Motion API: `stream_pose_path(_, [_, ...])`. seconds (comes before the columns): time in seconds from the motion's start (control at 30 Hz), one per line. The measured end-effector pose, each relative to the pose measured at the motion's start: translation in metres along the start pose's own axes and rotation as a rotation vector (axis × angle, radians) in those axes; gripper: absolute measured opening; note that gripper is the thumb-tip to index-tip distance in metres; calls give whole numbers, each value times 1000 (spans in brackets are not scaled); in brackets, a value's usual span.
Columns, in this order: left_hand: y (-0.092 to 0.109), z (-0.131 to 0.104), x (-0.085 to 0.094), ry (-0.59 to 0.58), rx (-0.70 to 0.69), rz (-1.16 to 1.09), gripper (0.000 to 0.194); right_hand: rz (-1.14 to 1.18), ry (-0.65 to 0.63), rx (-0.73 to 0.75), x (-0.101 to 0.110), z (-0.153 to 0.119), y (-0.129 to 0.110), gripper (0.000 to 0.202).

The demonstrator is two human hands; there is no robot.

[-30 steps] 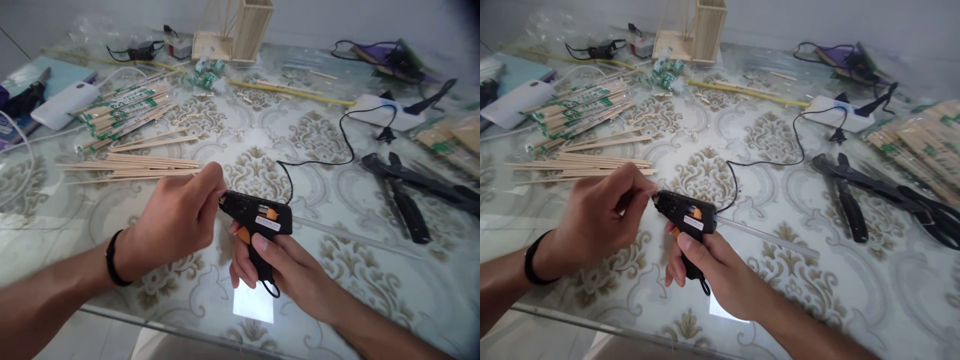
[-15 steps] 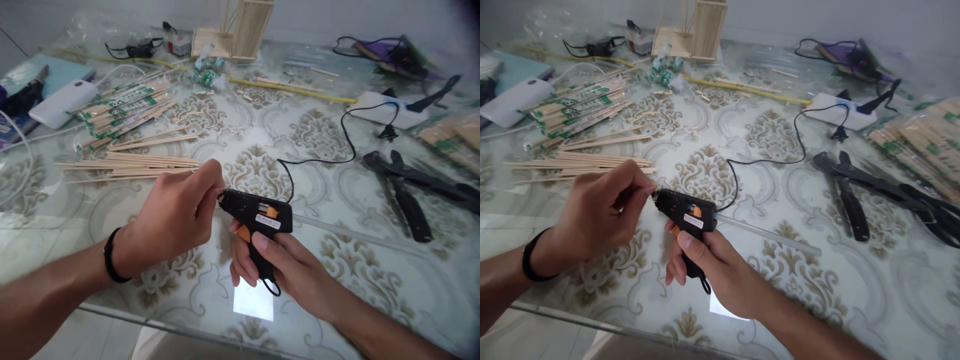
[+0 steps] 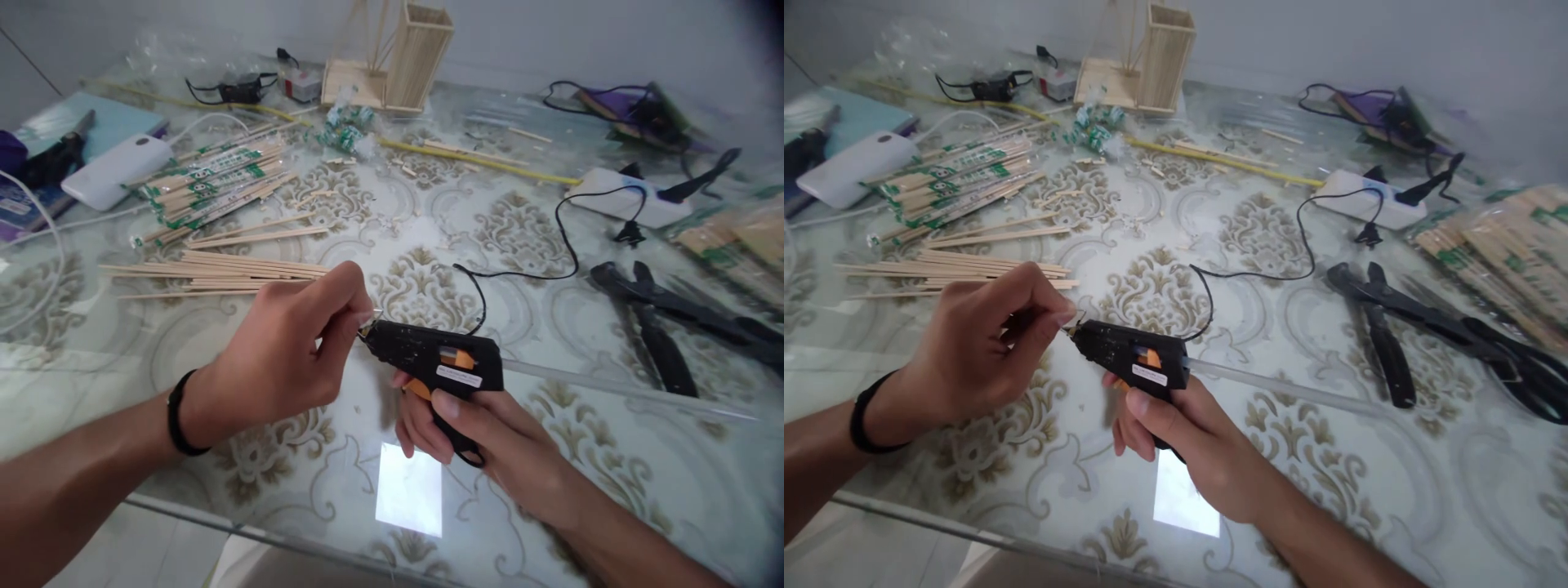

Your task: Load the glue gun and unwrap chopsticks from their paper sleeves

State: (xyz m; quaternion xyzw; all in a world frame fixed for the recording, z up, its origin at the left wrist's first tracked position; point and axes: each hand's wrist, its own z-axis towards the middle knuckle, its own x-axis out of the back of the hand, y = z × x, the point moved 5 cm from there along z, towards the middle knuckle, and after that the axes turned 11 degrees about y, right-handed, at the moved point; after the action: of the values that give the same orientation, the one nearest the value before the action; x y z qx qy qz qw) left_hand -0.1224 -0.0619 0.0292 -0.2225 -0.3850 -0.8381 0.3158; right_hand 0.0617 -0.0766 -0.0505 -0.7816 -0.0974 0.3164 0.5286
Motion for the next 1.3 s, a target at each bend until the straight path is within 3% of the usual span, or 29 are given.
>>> stream_pose_path(0.1, [2, 1, 0, -67, 8, -52, 14, -29, -14, -6, 4, 0, -1, 27])
stream_pose_path(0.2, [3, 1, 0, -115, 41, -95, 15, -331, 42, 50, 13, -3, -11, 27])
stream_pose_path(0.3, [-1, 2, 3, -56, 98, -82, 15, -778, 96, 189, 19, -4, -28, 21])
stream_pose_path(0.4, [-9, 3, 8, 38, 193, -110, 14, -956, 93, 339, 20, -4, -40, 13])
stream_pose_path(0.47, [-11, 3, 9, 43, 228, -173, 14, -1011, 65, 421, 21, -3, -42, 29])
stream_pose_path(0.57, [-7, 1, 6, -41, 197, -271, 14, -1064, -3, 495, 22, -3, -41, 47])
stream_pose_path(0.67, [-1, -1, 4, -106, 141, -318, 14, -1094, -17, 567, 21, -3, -44, 50])
stream_pose_path(0.83, [2, -3, 5, -111, 98, -292, 13, -1153, -4, 654, 18, -4, -47, 57])
stream_pose_path(1.13, [3, -2, 5, -45, 50, -137, 14, -1156, 21, 660, 18, -5, -43, 55])
stream_pose_path(1.3, [-3, 0, 10, 14, 122, -115, 13, -1286, 53, 721, 14, -3, -43, 54])
